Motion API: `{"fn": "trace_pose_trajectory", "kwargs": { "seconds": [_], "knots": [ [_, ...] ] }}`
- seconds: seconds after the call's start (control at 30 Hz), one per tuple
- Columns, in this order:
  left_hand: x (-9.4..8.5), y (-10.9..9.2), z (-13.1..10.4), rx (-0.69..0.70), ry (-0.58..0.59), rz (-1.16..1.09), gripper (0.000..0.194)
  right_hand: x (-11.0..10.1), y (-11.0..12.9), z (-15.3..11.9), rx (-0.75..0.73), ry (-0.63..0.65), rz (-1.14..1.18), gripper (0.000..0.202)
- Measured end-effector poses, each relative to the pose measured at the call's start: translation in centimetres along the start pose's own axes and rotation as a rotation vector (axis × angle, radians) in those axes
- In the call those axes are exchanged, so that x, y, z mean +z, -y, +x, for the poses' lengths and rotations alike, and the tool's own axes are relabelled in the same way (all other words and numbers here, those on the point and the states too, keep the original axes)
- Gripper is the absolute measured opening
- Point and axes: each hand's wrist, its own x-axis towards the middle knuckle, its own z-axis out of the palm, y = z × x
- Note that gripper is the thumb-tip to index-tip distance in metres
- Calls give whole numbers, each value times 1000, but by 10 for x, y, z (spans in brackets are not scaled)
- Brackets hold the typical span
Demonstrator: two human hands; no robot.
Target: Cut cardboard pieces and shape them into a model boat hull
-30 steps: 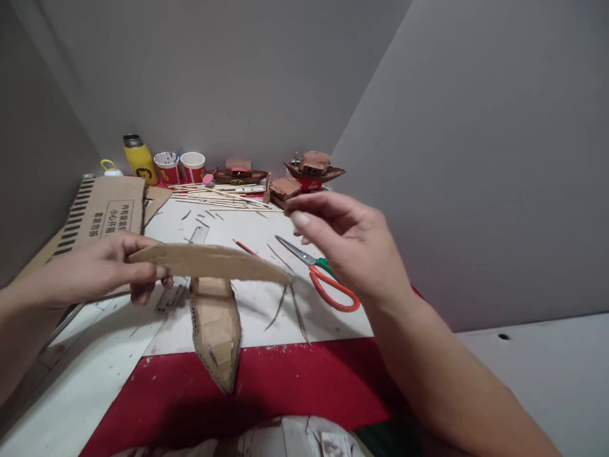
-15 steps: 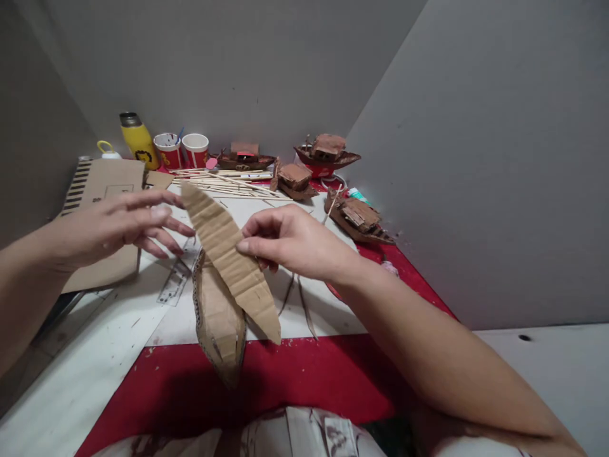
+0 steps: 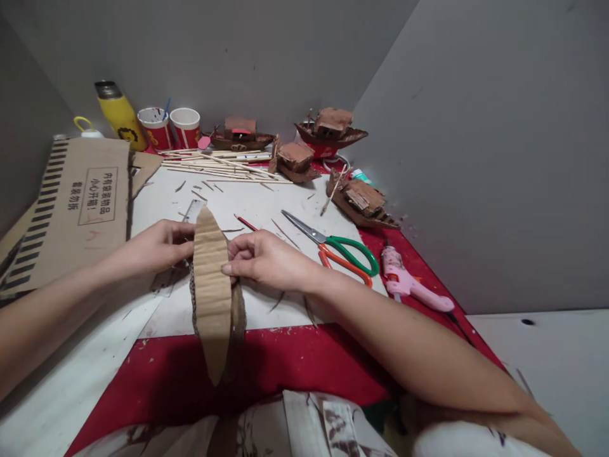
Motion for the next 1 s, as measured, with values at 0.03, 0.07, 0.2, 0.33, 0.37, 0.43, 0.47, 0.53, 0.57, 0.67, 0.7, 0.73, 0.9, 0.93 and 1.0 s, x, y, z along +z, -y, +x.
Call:
{"fn": "trace_pose_trajectory", "kwargs": {
  "seconds": [0.03,0.07,0.2,0.33,0.37,0.43,0.47,0.53,0.57,0.67,0.7,0.73,0.9,0.93,1.0],
  "knots": [
    [1,0,-1,26,3,20,28,-3,2,0,3,-2,12,31],
    [2,0,-2,45,5,31,28,-6,4,1,3,-8,23,32],
    [9,-1,-3,48,-12,8,28,-7,2,1,10,-35,42,32],
    [13,-2,-3,18,-26,-58,29,3,-5,0,-11,-76,96,29],
    [13,-2,-3,10,-27,-59,29,6,-7,-1,-17,-83,102,29],
    [13,-3,-4,5,-32,-48,30,9,-8,-2,-21,-80,77,27],
    [13,-3,-5,8,-35,-42,30,10,-8,-3,-24,-77,48,27],
    [13,-2,-5,17,-31,-32,30,9,-7,-4,-25,-60,-19,26],
    [13,-2,-6,17,-25,-28,30,7,-7,-4,-21,-40,-45,26],
    [13,1,-6,9,5,-16,32,-1,-3,-2,19,76,-103,27],
    [13,2,-6,6,8,-15,32,-4,-2,-1,32,113,-136,28],
    [13,3,-6,4,7,-17,32,-7,-1,0,43,141,-181,28],
    [13,3,-7,-2,9,-36,33,-10,1,4,57,163,-434,23],
    [13,3,-8,-3,17,-37,33,-8,2,3,47,151,-484,23],
    [12,2,-9,-6,35,-35,32,-3,3,3,27,126,-577,22]
  ]
}}
